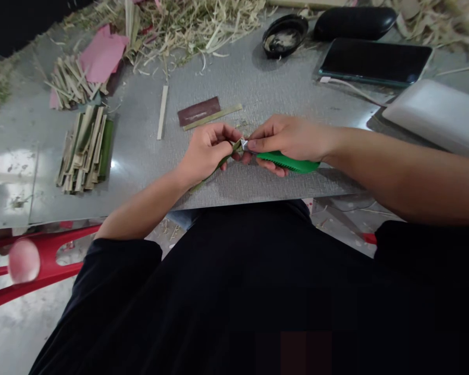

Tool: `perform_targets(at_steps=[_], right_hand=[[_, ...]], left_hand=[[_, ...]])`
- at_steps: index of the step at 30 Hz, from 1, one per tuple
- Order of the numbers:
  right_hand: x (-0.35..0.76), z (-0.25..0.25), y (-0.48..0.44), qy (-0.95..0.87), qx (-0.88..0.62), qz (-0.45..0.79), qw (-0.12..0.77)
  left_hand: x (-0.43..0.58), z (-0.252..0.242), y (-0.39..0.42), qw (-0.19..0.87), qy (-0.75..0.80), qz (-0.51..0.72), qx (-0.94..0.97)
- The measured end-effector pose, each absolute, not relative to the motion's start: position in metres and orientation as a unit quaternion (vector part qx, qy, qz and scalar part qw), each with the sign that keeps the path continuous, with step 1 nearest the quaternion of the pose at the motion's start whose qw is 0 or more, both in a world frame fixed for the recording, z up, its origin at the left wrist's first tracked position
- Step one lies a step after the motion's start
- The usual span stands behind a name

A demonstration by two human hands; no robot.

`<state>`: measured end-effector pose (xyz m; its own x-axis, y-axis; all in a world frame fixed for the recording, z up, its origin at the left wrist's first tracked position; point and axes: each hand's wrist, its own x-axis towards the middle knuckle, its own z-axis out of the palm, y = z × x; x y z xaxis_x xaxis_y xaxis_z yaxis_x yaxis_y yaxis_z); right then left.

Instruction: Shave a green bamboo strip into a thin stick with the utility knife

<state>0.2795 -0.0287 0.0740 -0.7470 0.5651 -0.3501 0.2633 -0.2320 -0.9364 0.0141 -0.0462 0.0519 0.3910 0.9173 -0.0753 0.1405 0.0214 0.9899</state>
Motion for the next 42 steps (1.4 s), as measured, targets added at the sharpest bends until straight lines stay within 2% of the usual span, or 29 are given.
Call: perform_targets(at_steps=[7,10,18,26,42], right_hand=[[0.286,0.085,-0.021,-0.638,-0.315,0.702,-0.017],[0.286,0.086,-0.021,-0.645,-0.322,0.692,-0.039],[0.284,0.082,-0.029,-0.613,-0.3,0.731,0.012],[0.281,0.089,-0.03,-0.62,-0.349,0.703,0.031],[0.287,0.085,-0.027,-0.609,-0.339,0.716,0.035]], left_hand=[[0.007,0.075,-0.047,0.54,0.427,0.215,0.693],[0.006,0.08,-0.049,0.53,0.431,0.178,0.708],[0.005,0.057,-0.051,0.431,0.425,0.231,0.762],[0.006,0.058,-0.06,0.464,0.427,0.243,0.736],[0.005,0.056,-0.052,0.539,0.404,0.257,0.693]])
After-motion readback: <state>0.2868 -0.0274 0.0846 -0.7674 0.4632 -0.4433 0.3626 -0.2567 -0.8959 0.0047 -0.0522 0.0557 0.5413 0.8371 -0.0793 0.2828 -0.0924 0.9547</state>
